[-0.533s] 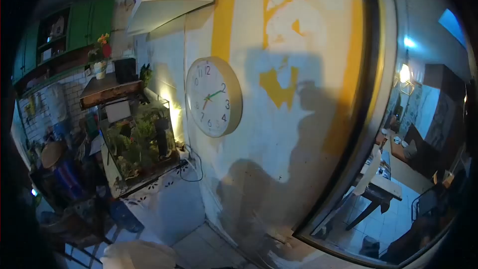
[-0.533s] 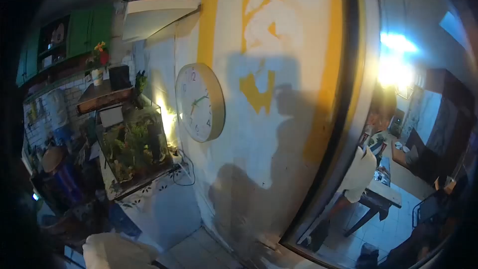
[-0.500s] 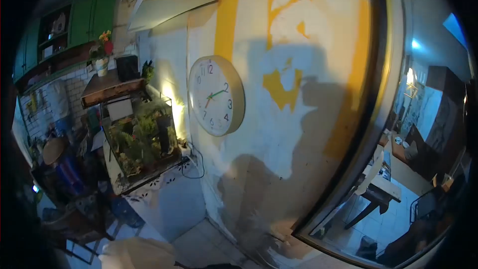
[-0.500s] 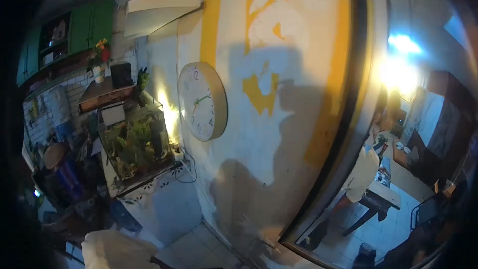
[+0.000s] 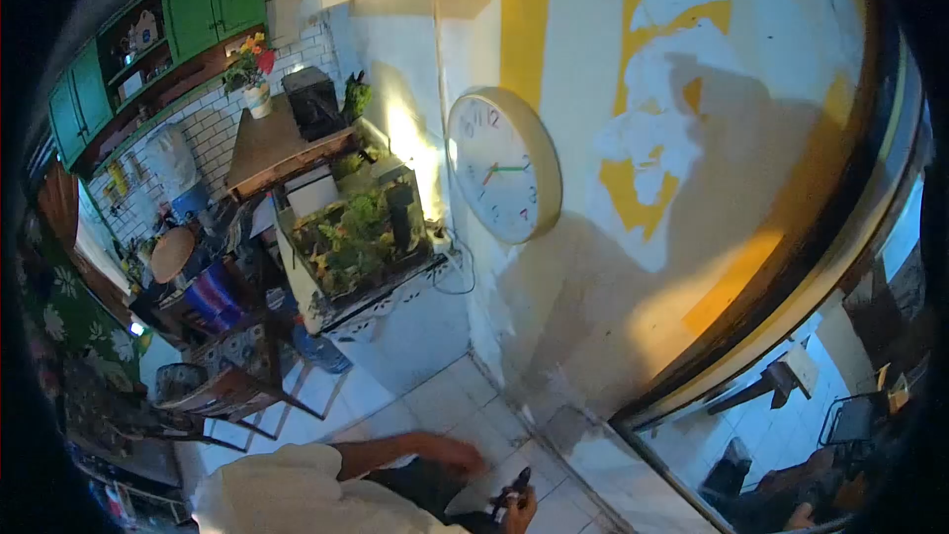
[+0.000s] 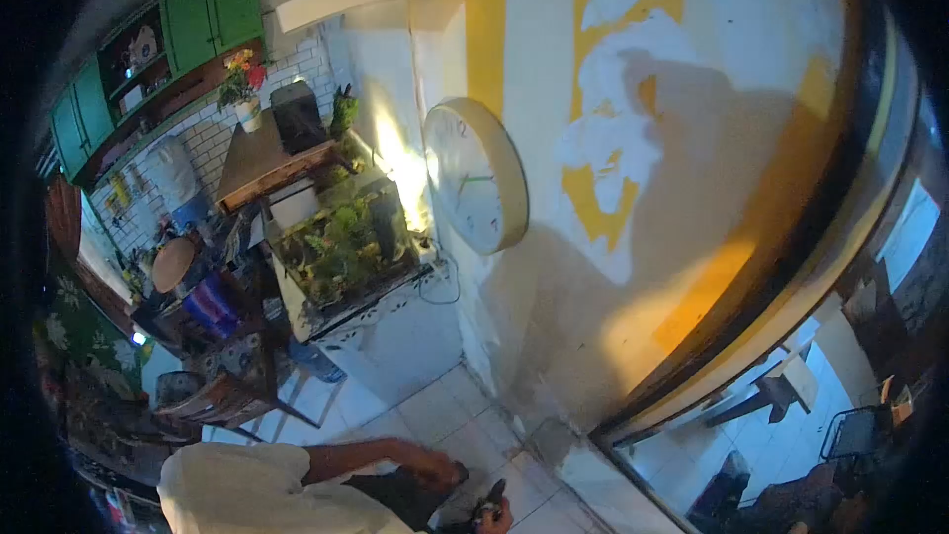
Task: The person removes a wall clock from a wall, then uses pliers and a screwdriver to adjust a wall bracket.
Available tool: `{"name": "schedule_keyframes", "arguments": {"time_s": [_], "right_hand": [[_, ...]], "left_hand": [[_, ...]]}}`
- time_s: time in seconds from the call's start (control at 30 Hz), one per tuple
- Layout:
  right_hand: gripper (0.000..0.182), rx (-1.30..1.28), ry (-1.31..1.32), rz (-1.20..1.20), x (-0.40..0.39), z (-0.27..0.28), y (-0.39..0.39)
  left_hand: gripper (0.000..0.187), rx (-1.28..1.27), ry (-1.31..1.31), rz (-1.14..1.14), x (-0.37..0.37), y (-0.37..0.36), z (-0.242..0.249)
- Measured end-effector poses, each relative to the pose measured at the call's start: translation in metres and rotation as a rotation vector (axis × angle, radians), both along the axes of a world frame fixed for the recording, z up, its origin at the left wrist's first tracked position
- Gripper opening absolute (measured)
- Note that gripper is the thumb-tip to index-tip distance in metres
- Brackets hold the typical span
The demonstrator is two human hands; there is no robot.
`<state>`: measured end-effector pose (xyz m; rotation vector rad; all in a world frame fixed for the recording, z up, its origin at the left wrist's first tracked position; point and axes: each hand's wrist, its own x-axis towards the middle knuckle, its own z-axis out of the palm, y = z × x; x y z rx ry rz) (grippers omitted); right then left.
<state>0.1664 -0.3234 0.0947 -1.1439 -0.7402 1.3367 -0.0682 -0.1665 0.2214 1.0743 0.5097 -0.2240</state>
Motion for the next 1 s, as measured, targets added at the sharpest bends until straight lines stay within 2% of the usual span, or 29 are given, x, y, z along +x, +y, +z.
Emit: {"name": "schedule_keyframes", "arguments": {"time_s": [0.03,0.07,0.1,0.13,0.2,0.27,0.3,0.4,0.5,0.6,0.7,0.73,0.83,0.93,1.0], "right_hand": [[0.015,-0.008,0.142,0.001,-0.004,0.041,0.003],[0.020,-0.037,0.098,-0.032,-0.008,0.084,0.016],[0.026,-0.065,0.054,-0.067,-0.007,0.113,0.028],[0.024,-0.027,-0.011,-0.039,-0.003,0.117,0.036],[0.021,0.075,-0.081,-0.019,0.000,0.110,0.059],[0.021,0.198,-0.113,-0.023,-0.004,0.111,0.085],[0.022,0.263,-0.138,-0.021,-0.011,0.117,0.102],[0.026,0.343,-0.172,-0.211,-0.048,0.132,0.154],[0.057,0.347,0.062,-0.206,-0.085,0.140,0.196],[0.032,0.400,-0.018,-0.274,-0.122,0.195,0.233],[0.032,0.476,-0.195,-0.367,-0.139,0.218,0.264],[0.032,0.468,-0.134,-0.354,-0.139,0.216,0.276],[0.034,0.547,-0.323,-0.375,-0.128,0.254,0.307],[0.032,0.532,-0.213,-0.417,-0.126,0.295,0.339],[0.037,0.603,-0.353,-0.470,-0.123,0.320,0.362]], "left_hand": [[0.032,0.072,0.053,0.224,-0.011,0.007,0.038],[0.033,0.150,0.113,0.444,-0.023,0.015,0.063],[0.033,0.121,0.063,0.681,-0.039,0.025,0.063],[0.033,0.090,0.013,0.917,-0.054,0.037,0.056],[0.034,0.049,-0.070,1.177,-0.074,0.063,0.071],[0.040,0.107,0.032,1.368,-0.086,0.099,0.081],[0.041,0.136,-0.011,1.392,-0.092,0.120,0.087],[0.047,0.204,-0.100,1.447,-0.108,0.183,0.094],[0.057,0.192,-0.103,1.490,-0.124,0.243,0.089],[0.070,0.084,-0.170,1.512,-0.136,0.296,0.088],[0.068,0.064,-0.144,1.556,-0.133,0.326,0.111],[0.070,0.091,-0.175,1.547,-0.131,0.334,0.115],[0.071,0.101,-0.286,1.523,-0.128,0.349,0.132],[0.076,0.048,-0.344,1.520,-0.125,0.365,0.138],[0.077,0.010,-0.330,1.511,-0.120,0.369,0.154]]}}
